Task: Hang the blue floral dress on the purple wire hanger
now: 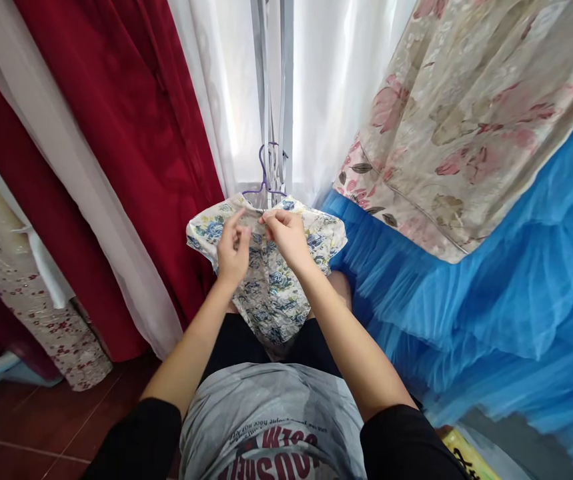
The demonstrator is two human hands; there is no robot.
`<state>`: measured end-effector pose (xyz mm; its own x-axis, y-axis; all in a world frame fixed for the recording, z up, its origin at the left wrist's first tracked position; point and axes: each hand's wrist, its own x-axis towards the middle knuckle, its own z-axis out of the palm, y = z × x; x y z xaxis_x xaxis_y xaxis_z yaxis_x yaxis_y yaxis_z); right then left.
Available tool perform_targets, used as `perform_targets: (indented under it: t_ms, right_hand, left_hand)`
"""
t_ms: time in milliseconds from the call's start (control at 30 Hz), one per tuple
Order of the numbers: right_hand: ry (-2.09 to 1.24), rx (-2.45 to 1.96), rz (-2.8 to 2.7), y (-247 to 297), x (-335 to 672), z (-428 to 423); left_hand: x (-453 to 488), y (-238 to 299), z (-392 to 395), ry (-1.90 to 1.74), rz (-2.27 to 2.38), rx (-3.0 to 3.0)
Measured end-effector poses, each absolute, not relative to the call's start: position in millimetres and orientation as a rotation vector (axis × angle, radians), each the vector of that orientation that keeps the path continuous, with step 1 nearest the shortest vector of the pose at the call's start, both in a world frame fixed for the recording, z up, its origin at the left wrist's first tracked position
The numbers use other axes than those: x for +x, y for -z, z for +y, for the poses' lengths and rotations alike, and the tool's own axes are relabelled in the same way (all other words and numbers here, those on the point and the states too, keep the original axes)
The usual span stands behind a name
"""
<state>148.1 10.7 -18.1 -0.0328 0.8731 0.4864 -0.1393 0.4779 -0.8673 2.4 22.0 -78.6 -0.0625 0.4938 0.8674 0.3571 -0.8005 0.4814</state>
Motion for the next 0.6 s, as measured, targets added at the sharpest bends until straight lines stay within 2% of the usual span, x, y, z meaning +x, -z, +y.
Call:
perform_targets:
  t_ms: [133, 300, 500, 600]
  right_hand:
    - [-0.855, -0.689, -1.417, 28, 146, 18]
    - [-0.723, -0.798, -1.391, 50, 137, 39]
    - [-0.850, -0.940, -1.386, 88, 139, 30]
    - [-0.954, -0.843, -1.362, 98, 137, 12]
  left_hand:
    - [-6, 21, 29, -1.754, 1.021, 2.454]
    - [2, 8, 25, -1.907, 1.003, 2.469]
    - [-44, -6, 50, -2.332, 1.072, 1.861]
    - [-93, 9, 72, -2.406, 1.039, 1.255]
